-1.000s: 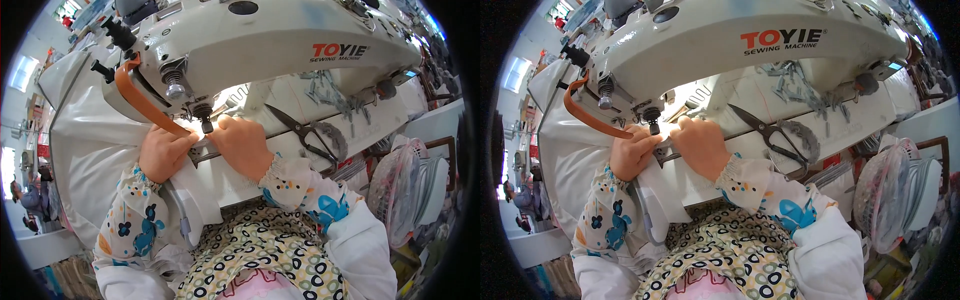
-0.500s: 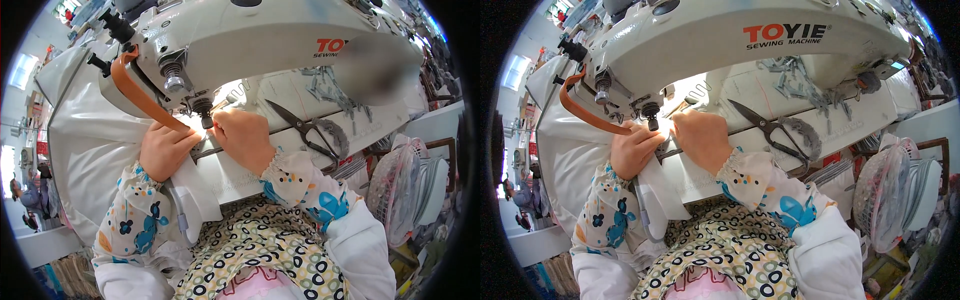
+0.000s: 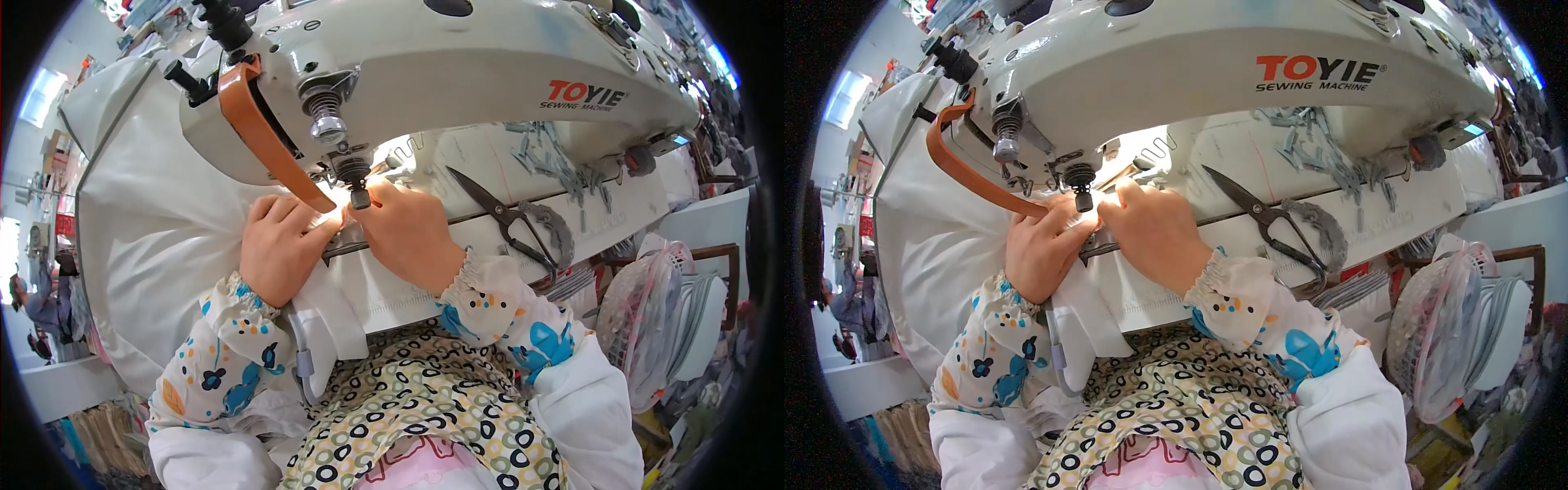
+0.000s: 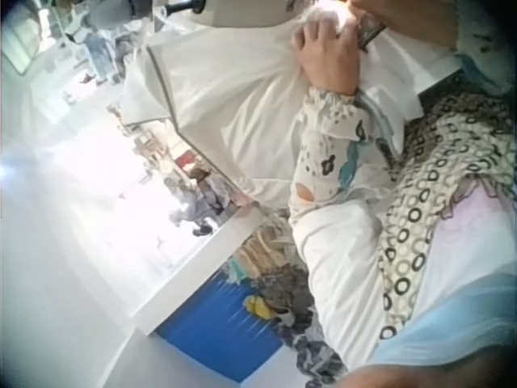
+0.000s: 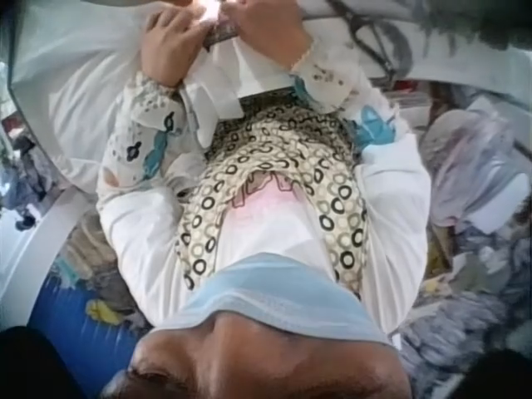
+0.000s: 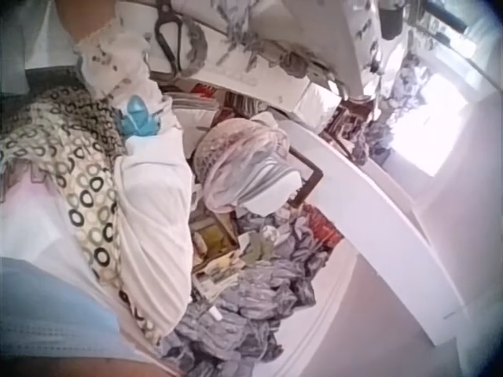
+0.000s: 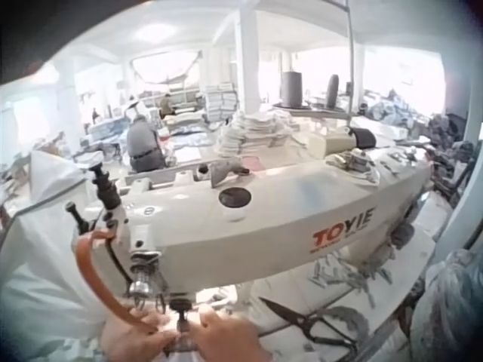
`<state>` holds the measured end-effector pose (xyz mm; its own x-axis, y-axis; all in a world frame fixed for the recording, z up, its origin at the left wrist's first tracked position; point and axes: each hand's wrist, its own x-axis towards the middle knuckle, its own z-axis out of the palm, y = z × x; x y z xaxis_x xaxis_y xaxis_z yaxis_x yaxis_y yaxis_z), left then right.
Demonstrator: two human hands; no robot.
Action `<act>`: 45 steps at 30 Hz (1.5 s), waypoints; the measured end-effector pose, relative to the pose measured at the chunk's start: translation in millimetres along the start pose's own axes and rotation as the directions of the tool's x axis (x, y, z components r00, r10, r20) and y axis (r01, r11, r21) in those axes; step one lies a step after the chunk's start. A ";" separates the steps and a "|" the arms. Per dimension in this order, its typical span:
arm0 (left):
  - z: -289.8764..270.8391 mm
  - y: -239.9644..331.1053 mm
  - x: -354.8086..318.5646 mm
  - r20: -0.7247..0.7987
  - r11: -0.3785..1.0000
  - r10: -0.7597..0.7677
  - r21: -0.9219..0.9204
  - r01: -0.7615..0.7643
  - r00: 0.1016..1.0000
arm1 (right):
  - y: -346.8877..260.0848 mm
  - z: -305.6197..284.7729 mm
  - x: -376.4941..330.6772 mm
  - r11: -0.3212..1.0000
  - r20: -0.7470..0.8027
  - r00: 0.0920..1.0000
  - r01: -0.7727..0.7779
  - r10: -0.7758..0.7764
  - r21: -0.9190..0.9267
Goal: Sewing white fabric panels to assemble bags using an industrial sewing machine.
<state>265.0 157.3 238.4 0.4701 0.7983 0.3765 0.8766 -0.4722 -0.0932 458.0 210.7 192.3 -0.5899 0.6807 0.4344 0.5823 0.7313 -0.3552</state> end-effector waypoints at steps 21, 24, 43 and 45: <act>17.0 -36.2 -1.3 0.095 0.973 -0.029 -0.224 0.050 0.995 | -3.6 -1.4 -4.8 0.996 -0.005 1.000 0.023 -0.023 -0.092; 21.3 -37.2 -3.5 0.082 0.975 -0.025 -0.220 0.042 0.996 | -2.8 -2.5 -4.4 1.000 -0.037 0.999 -0.001 0.000 -0.029; 15.8 -28.2 -0.2 0.083 0.984 -0.055 -0.164 0.068 0.995 | -0.1 -0.1 -4.5 0.997 -0.055 0.998 -0.030 0.034 0.070; 15.4 -28.5 0.4 0.052 0.985 -0.043 -0.167 0.052 0.998 | -0.2 -0.7 -4.1 0.997 -0.066 0.997 -0.030 0.035 0.073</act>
<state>241.8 176.9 227.1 0.4363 0.8365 0.3315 0.8701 -0.4861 0.0815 460.7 207.7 191.1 -0.5307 0.7015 0.4756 0.5574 0.7116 -0.4277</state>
